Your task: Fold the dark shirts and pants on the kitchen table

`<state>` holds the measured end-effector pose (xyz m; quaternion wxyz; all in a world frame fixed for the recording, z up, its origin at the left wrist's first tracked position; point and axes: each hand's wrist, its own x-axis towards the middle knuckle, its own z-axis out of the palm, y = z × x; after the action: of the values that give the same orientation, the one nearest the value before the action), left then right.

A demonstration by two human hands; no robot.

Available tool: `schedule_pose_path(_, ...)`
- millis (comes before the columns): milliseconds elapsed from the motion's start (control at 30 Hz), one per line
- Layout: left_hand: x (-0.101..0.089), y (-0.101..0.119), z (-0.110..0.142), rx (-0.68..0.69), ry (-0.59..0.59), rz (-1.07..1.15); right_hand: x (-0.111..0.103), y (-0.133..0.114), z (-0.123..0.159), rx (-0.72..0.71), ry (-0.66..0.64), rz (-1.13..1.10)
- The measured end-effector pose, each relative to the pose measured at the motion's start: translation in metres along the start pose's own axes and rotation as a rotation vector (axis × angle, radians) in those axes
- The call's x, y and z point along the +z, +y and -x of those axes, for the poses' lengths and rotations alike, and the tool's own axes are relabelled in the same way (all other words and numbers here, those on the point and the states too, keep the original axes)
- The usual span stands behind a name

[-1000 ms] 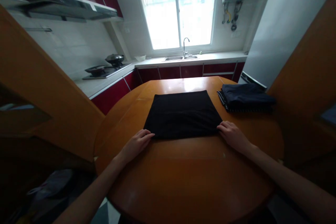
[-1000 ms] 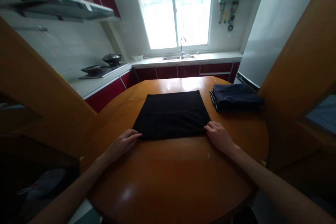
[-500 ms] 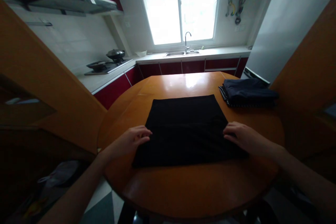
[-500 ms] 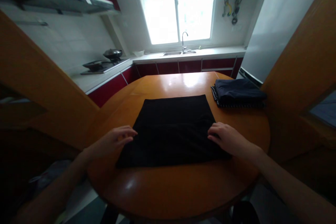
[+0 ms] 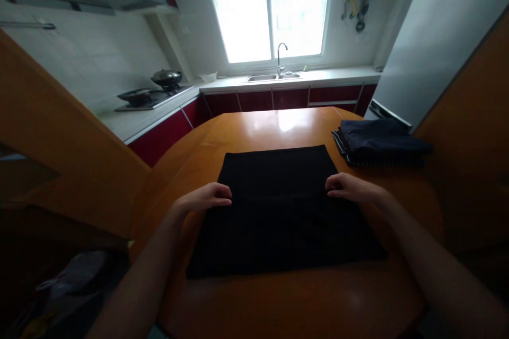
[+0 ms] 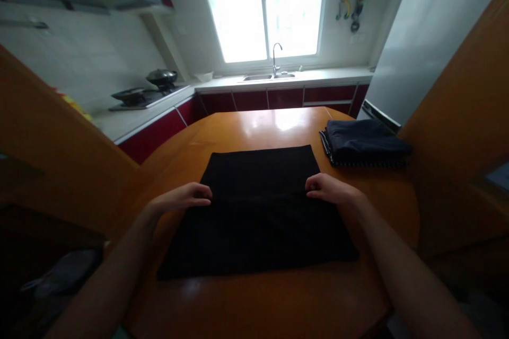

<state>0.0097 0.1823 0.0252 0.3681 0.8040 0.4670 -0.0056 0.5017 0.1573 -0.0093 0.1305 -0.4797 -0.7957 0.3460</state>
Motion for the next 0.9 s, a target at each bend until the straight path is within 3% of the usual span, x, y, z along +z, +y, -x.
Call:
schedule_pose_path(133, -0.004, 0.001, 0.002, 0.049, 0.032, 0.016, -0.003, 0.002, -0.002, -0.031, 0.044, -0.008)
schedule_pose_path(333, -0.005, 0.005, 0.002, 0.088, 0.224, 0.025, -0.006, 0.001, -0.003, -0.05, 0.208, -0.02)
schedule_pose_path(533, 0.003, -0.008, -0.014, 0.072, 0.286, -0.074, 0.003, 0.017, -0.018, -0.005, 0.229, 0.131)
schedule_pose_path(633, 0.011, 0.006, -0.015, 0.128, 0.43, -0.214, 0.001, 0.013, -0.015, 0.016, 0.291, 0.248)
schedule_pose_path(700, 0.026, 0.031, -0.013, 0.185, 0.474, -0.325, 0.004, -0.003, -0.011, 0.007, 0.39, 0.332)
schedule_pose_path(767, 0.053, 0.062, -0.014, 0.242, 0.405, -0.446, 0.017, -0.03, -0.009, -0.032, 0.463, 0.402)
schedule_pose_path(833, 0.086, 0.091, -0.02, 0.286, 0.326, -0.559, 0.044, -0.061, -0.011, -0.091, 0.474, 0.459)
schedule_pose_path(900, 0.116, 0.108, -0.028, 0.287, 0.319, -0.624, 0.079, -0.086, -0.016, -0.14, 0.445, 0.527)
